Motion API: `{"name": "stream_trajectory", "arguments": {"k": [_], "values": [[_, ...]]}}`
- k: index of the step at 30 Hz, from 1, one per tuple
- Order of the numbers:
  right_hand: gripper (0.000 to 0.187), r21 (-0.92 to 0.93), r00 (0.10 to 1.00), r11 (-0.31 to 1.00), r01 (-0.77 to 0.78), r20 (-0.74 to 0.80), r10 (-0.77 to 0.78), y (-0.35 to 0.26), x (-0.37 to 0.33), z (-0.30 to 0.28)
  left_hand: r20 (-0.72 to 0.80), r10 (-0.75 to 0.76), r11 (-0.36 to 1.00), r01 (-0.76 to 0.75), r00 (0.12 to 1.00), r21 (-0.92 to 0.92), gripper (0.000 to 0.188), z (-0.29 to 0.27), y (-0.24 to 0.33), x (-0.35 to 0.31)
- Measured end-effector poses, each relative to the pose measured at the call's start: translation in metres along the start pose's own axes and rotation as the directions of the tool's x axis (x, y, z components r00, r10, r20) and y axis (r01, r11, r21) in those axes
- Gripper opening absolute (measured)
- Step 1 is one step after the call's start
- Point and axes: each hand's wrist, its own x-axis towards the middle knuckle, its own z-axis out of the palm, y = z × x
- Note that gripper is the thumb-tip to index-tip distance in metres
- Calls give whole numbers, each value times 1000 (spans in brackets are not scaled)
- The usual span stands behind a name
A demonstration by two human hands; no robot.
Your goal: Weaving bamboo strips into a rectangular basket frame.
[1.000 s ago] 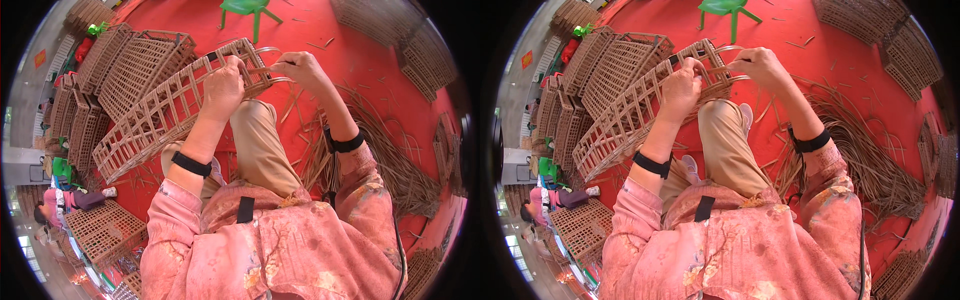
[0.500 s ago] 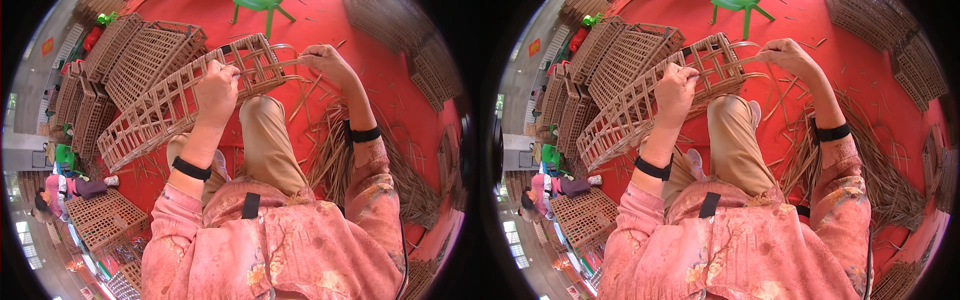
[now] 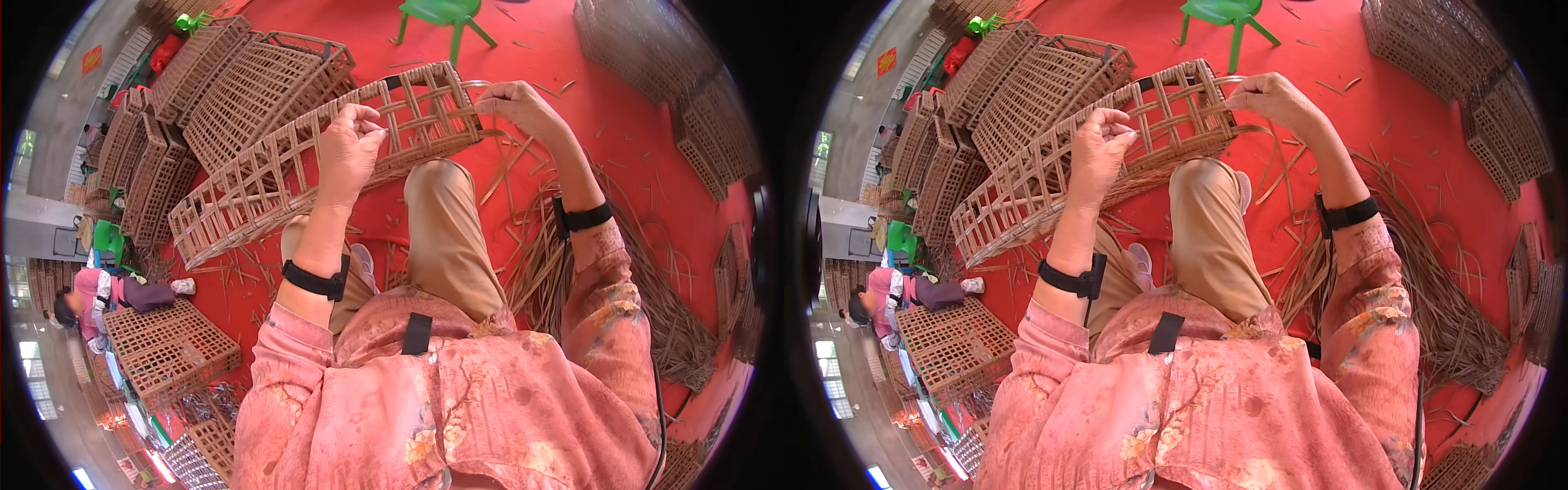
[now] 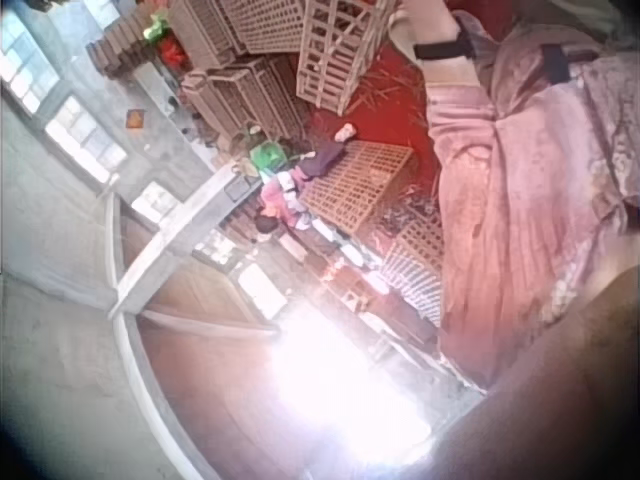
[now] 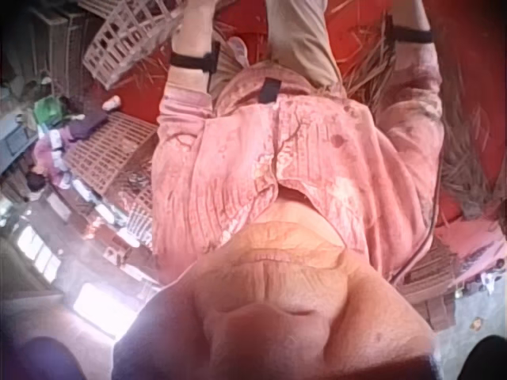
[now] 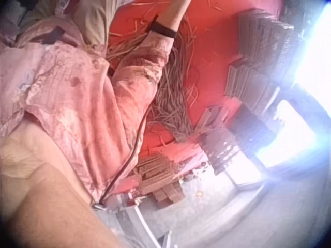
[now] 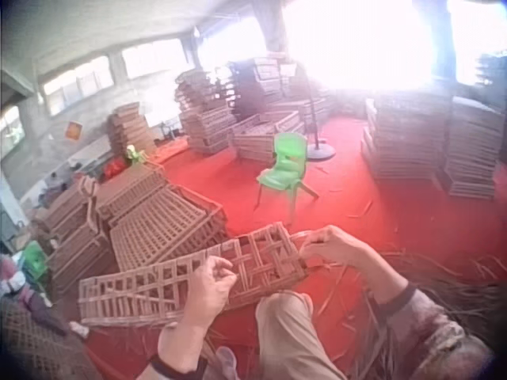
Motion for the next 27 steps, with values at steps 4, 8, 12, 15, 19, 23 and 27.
{"name": "stream_trajectory", "arguments": {"k": [4,8,12,15,19,23,27], "values": [[25,10,983,983,-183,20,183,-27,-13,-11,-105,5,999,-11,994,-53,17,-16,-7,-10],[25,-4,979,979,-203,-1,203,-14,-8,-20,-125,185,918,-126,975,376,10,-21,-8,-23],[26,-1,997,998,-61,43,61,-8,8,-12,-148,233,830,-117,961,545,9,-28,-7,-26],[25,-60,998,998,-3,54,6,-17,10,-6,-153,202,823,-83,967,562,14,-38,-8,-28],[24,-77,996,997,-15,82,21,-26,12,-1,-182,237,849,-112,954,516,24,-44,-19,-30],[23,-36,998,999,19,64,-16,-23,11,7,-115,202,811,-100,973,577,30,-43,-9,-31],[24,-29,999,999,35,-5,-35,-18,10,11,-31,8,878,8,999,479,34,-53,-14,-16]]}}
